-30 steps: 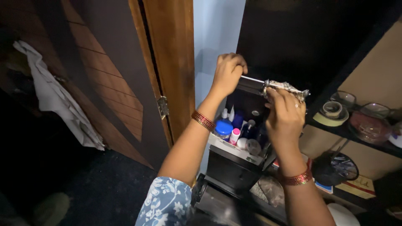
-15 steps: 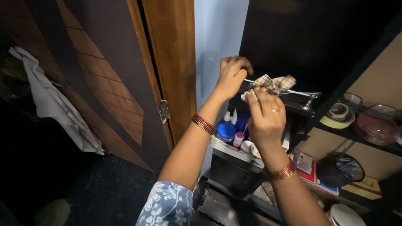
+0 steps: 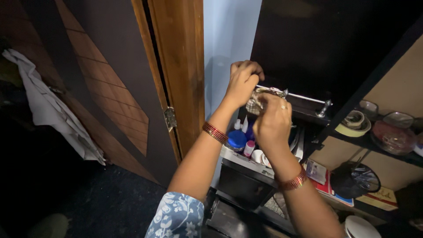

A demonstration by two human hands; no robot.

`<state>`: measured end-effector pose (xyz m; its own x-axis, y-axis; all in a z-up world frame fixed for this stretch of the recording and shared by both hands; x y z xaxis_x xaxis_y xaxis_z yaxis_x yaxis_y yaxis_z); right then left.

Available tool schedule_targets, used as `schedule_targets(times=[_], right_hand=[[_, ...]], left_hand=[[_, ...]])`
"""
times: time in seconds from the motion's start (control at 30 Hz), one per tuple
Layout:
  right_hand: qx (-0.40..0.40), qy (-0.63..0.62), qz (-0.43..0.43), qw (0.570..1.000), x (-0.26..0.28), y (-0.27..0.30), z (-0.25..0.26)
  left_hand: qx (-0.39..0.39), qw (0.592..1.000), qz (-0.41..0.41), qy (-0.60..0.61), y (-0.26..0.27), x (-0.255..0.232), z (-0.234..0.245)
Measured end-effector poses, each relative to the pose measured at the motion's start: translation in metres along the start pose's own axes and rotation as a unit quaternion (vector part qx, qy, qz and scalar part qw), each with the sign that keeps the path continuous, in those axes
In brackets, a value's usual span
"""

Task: The person organizes various personal care items on a wall-mounted shelf unit, moving bottles and containers between levels, wiping the mirror surface with a cloth, and handling small items like a container of cotton swabs and a pair of eyeglasses.

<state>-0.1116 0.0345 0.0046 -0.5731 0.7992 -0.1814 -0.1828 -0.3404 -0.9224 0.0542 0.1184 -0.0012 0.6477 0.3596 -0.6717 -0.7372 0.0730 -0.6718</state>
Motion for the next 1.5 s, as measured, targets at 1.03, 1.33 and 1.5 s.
schedule_targets(times=[1.03, 1.33, 1.5], right_hand=[[0.463, 0.2, -0.144, 0.852, -0.112, -0.064, 0.012], [0.356, -0.001, -0.187, 0.915, -0.116, -0.068, 0.018], [-0.067, 0.162, 0.04, 0.984, -0.091, -0.053, 0.097]], left_hand=[[-0.001, 0.999, 0.035, 0.026, 0.005, -0.017, 0.011], [-0.014, 1.0, 0.018, 0.005, 0.006, -0.02, 0.014], [-0.047, 0.998, -0.028, -0.015, 0.009, -0.031, 0.02]])
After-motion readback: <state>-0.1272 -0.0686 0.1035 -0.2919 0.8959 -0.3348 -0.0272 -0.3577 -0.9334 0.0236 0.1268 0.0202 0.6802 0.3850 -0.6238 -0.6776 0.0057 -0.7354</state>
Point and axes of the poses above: each hand's wrist, its own y-axis away from the middle knuckle, its own z-axis out of the back of the hand, x = y × z, the point moved 7 cm from there along -y, towards the middle knuckle, and after that the axes turned 12 degrees about z, right-handed, at the moved point
